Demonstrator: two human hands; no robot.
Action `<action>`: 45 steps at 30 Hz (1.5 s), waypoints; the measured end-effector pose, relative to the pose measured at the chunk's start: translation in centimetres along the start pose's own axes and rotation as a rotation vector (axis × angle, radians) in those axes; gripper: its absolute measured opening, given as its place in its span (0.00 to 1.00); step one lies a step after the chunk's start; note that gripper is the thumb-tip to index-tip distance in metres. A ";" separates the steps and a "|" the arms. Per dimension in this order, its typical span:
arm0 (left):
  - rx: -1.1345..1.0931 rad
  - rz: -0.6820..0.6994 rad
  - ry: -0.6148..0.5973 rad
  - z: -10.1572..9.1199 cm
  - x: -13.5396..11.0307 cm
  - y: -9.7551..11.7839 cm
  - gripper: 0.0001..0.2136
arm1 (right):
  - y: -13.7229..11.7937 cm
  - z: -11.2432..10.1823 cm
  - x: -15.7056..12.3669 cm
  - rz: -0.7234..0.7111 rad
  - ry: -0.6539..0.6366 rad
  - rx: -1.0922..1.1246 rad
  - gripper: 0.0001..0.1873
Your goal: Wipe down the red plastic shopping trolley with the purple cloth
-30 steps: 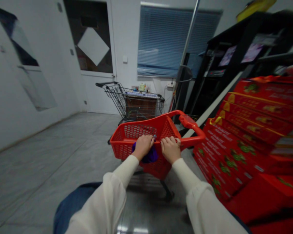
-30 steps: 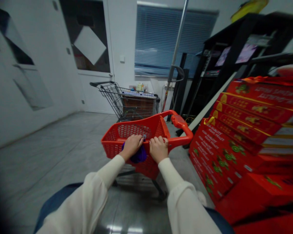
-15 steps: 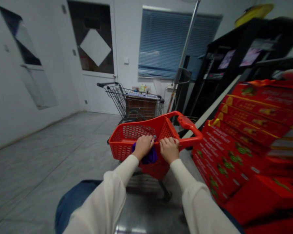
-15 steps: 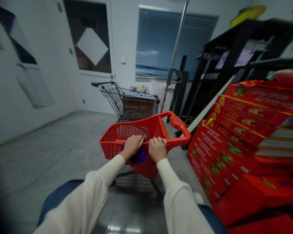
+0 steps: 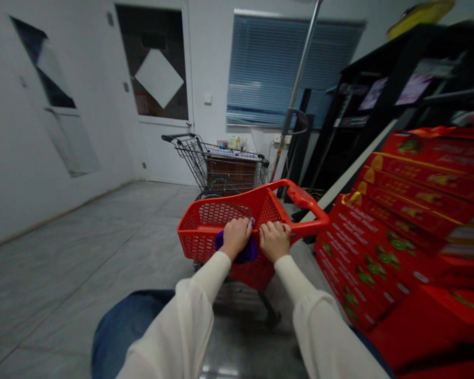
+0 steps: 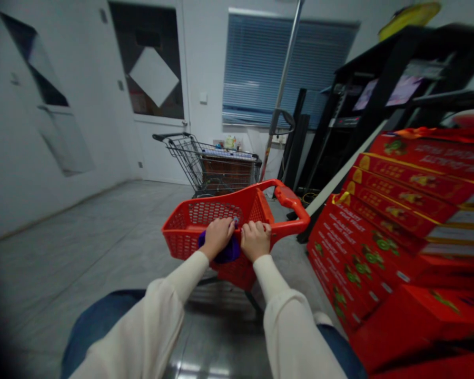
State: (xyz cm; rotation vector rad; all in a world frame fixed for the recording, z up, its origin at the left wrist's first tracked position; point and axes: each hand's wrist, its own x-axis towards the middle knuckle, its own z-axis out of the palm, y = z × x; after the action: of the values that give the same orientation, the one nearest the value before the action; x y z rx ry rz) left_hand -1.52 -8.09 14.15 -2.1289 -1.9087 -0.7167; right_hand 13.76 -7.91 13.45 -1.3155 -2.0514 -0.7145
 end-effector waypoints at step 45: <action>0.085 -0.094 0.021 -0.6 -1.2 -3.9 0.16 | 5.0 -3.7 1.0 0.074 -0.010 -0.160 0.15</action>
State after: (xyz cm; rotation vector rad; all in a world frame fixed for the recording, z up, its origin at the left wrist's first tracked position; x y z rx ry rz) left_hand -5.46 -8.84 13.43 -1.9853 -2.0020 -0.6607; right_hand 18.71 -8.09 17.32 -1.4777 -1.9759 -0.8551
